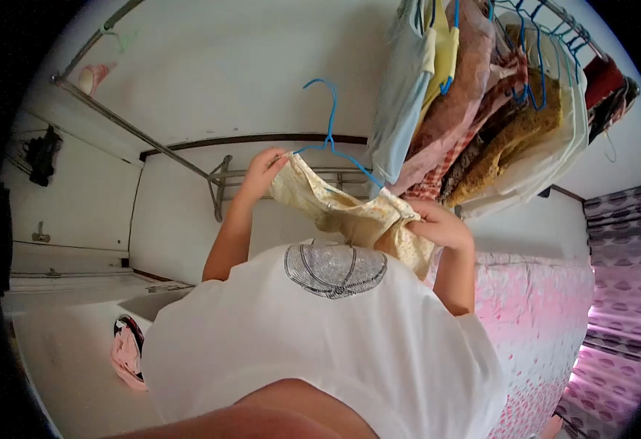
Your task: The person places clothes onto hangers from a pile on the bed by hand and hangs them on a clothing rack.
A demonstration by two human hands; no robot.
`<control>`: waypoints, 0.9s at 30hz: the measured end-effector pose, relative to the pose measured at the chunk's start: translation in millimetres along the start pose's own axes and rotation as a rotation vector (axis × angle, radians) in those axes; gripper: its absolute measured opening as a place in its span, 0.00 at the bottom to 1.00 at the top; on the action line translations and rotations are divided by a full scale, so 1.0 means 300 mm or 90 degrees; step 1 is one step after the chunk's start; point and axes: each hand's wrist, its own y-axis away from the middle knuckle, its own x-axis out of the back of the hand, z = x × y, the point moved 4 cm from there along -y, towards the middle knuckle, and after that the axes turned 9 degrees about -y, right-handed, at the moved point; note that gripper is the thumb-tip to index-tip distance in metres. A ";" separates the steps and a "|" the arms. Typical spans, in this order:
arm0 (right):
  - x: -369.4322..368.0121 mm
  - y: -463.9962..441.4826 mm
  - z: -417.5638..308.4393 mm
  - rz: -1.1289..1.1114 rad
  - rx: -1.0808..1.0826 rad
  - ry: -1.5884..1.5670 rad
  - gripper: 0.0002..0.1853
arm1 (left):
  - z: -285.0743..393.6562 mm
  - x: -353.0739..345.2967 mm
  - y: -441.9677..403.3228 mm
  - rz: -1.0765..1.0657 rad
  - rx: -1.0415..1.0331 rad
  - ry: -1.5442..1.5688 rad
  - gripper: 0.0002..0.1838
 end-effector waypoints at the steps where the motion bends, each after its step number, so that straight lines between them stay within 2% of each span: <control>1: -0.006 -0.014 -0.016 -0.006 -0.010 0.021 0.21 | 0.002 0.005 -0.008 0.017 -0.005 -0.022 0.08; 2: -0.014 -0.033 -0.029 -0.011 -0.021 0.042 0.20 | -0.001 0.012 -0.024 0.032 -0.008 -0.043 0.08; 3: -0.027 -0.059 -0.052 0.006 0.037 0.045 0.20 | -0.005 0.025 -0.051 0.070 -0.035 -0.060 0.08; 5: -0.024 -0.093 -0.049 0.064 0.036 -0.026 0.20 | -0.013 0.057 -0.112 0.144 -0.091 -0.093 0.09; 8: -0.027 -0.127 -0.058 0.165 -0.012 -0.126 0.20 | 0.056 0.086 -0.202 0.153 -0.150 -0.202 0.12; 9: -0.031 -0.136 -0.059 0.194 -0.012 -0.157 0.20 | 0.055 0.071 -0.225 0.148 -0.173 -0.258 0.17; 12: -0.061 -0.184 -0.118 0.270 0.033 -0.199 0.20 | 0.134 0.051 -0.289 0.154 -0.195 -0.250 0.26; 15: -0.080 -0.233 -0.197 0.364 0.083 -0.198 0.21 | 0.212 0.010 -0.368 0.026 -0.242 -0.138 0.33; 18: -0.069 -0.322 -0.264 0.448 0.148 -0.146 0.20 | 0.278 -0.036 -0.454 -0.074 -0.337 0.034 0.36; 21: -0.038 -0.421 -0.341 0.503 0.208 -0.064 0.19 | 0.409 -0.028 -0.493 -0.151 -0.370 0.189 0.36; 22: -0.022 -0.449 -0.365 0.510 0.213 -0.019 0.18 | 0.439 -0.026 -0.504 -0.152 -0.384 0.208 0.36; 27: 0.067 -0.573 -0.475 0.596 0.431 0.036 0.14 | 0.529 0.009 -0.583 -0.155 -0.422 0.241 0.37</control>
